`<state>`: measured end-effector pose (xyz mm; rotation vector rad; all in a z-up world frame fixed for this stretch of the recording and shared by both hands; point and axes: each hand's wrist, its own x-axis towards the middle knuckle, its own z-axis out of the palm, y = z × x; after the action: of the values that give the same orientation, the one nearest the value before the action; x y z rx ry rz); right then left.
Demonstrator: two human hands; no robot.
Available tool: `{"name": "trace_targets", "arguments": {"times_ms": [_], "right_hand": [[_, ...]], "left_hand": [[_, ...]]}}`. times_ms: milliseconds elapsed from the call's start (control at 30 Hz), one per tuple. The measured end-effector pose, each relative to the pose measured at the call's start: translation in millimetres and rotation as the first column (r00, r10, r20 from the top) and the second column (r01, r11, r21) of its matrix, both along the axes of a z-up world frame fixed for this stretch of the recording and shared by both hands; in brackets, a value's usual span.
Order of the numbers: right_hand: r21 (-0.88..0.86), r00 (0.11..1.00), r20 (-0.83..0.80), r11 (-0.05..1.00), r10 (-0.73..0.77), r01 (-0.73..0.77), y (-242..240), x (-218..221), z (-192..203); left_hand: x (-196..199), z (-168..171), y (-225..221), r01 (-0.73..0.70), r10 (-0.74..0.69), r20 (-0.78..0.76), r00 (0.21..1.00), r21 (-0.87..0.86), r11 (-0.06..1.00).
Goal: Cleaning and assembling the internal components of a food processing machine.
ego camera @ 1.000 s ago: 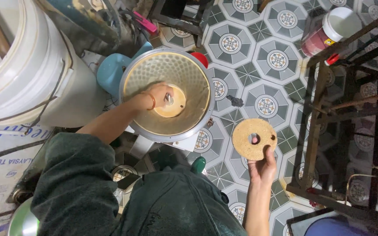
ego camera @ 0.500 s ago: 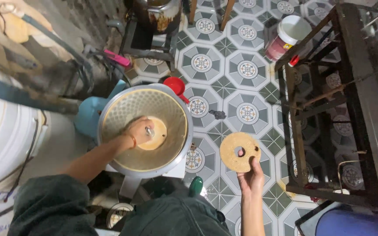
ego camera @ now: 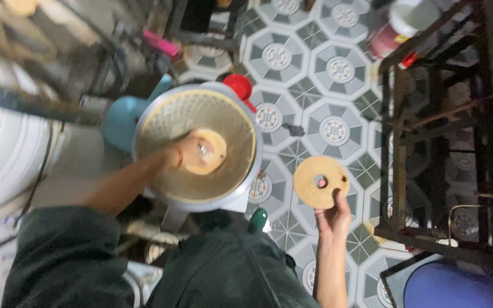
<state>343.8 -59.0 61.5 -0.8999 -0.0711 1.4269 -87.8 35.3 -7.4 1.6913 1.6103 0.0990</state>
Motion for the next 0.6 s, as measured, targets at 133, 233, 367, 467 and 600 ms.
{"name": "trace_targets", "arguments": {"times_ms": [133,233,367,467,600], "right_hand": [[-0.005,0.999,-0.007,0.999,0.036,-0.036,-4.3,-3.5,16.9],[0.0,0.999,-0.023,1.0,0.028,-0.028,-6.8,5.0,13.5],[0.042,0.998,-0.029,0.997,0.06,-0.058,-4.9,0.3,22.3],[0.012,0.998,-0.037,0.999,0.052,-0.051,-6.8,2.0,14.1],[0.02,0.998,-0.036,0.999,0.044,-0.044,-8.0,7.4,7.7]], "left_hand": [[-6.6,50.1,23.7,0.168,-0.149,0.233,0.961,-0.065,0.984],[23.6,47.5,27.7,0.231,-0.24,0.074,0.968,0.115,0.966],[89.7,-20.2,5.8,0.363,-0.245,-0.414,0.877,0.235,0.902],[104.0,-34.7,19.1,0.212,-0.134,-0.409,0.903,0.151,0.966],[107.0,-35.5,15.1,0.166,-0.114,-0.441,0.89,0.082,0.983]]}}
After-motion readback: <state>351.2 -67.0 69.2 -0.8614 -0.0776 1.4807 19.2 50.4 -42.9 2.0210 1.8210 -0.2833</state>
